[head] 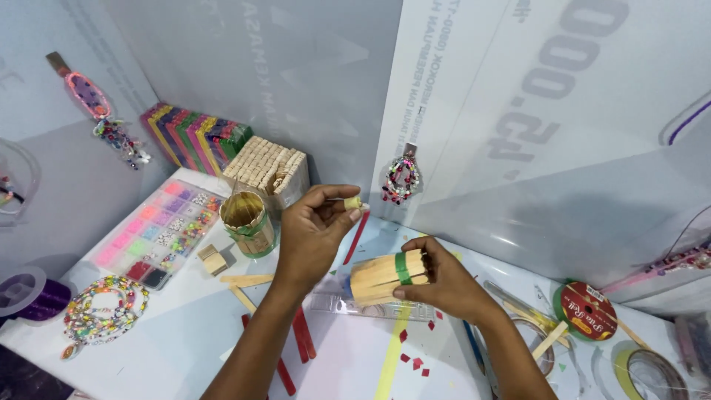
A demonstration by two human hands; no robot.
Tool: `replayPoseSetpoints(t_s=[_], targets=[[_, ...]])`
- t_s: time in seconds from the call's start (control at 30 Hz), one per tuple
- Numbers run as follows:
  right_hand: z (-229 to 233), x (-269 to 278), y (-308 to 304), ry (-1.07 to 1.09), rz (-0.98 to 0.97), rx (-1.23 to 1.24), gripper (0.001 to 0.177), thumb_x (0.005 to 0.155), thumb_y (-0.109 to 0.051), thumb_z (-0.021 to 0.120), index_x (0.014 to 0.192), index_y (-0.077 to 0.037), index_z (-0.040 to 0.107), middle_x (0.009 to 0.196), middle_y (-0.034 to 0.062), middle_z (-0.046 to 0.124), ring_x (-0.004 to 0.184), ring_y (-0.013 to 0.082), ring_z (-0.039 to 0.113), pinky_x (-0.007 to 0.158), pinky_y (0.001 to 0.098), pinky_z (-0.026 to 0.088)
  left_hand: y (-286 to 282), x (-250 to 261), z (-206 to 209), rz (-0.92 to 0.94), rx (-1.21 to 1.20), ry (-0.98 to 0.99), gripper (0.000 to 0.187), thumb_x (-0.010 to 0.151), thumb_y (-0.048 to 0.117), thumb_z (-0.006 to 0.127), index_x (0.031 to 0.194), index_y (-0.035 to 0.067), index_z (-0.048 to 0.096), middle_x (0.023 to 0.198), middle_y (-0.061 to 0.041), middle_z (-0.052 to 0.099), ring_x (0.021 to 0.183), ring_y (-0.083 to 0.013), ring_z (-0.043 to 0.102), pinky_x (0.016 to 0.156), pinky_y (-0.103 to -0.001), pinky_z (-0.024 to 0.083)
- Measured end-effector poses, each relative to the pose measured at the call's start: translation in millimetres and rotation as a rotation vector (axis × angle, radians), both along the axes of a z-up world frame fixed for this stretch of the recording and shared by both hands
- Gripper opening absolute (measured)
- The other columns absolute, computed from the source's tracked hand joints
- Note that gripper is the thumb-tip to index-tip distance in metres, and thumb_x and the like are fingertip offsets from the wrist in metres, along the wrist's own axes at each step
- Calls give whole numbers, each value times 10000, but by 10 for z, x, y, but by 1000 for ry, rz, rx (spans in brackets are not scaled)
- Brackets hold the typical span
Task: Attaching popsicle sticks to a cylindrical container and securing them with a cap to create a craft item.
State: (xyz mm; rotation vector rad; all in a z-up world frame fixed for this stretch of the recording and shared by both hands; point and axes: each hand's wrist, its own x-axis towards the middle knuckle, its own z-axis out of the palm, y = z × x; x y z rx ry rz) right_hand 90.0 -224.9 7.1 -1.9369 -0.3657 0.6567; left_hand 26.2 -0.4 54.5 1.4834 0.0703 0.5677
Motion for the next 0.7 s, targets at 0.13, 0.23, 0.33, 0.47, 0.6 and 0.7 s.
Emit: replayPoseSetpoints(t_s=[0.13,0.23,0.33,0.47,0.6,0.7], targets=[[15,6,-19,-69,69,-123,654,723,-158,915,1284,-200,580,1297,-51,585,1030,122,601,822,258,517,-129,-2,-34,-67,-68,42,289,827,-31,784,1105,31,737,1089,-95,770,951,-153,749,883,-257,665],[188,-67,-7,-272,72,-213,736,746,-285,894,1396,-209,558,1482,-21,584,1385,160,527,1128,324,413,-271,-14,-72,-96,-95,-25,229,835,-40,798,1052,21,761,928,-49,733,826,-102,704,798,-223,631],[399,-222,91,-228,-115,-68,652,729,-311,847,1335,-243,620,1396,-37,673,1375,139,581,1124,357,391,-426,-28,-56,-105,-96,-68,198,821,-24,806,1005,35,762,978,-72,763,892,-149,763,828,-257,661],[152,-252,205,-233,-75,331,311,905,-198,703,1183,-65,663,1072,70,742,1008,192,694,900,370,584,-605,-5,-79,-200,-198,-131,190,843,-102,758,1009,-10,745,973,-65,705,882,-157,751,804,-250,654],[-166,-177,194,-157,-93,519,281,1047,-122,523,817,-1,630,715,89,639,673,205,609,650,348,529,-622,29,-89,-171,-122,-166,168,855,-67,771,998,21,759,989,-38,680,801,-98,691,724,-195,583],[15,-238,158,-253,25,488,290,1055,-244,525,882,-48,650,757,50,638,726,169,615,709,294,502,-543,15,-59,-146,-85,-229,159,864,-93,741,990,3,751,988,-76,680,889,-159,737,859,-238,637]])
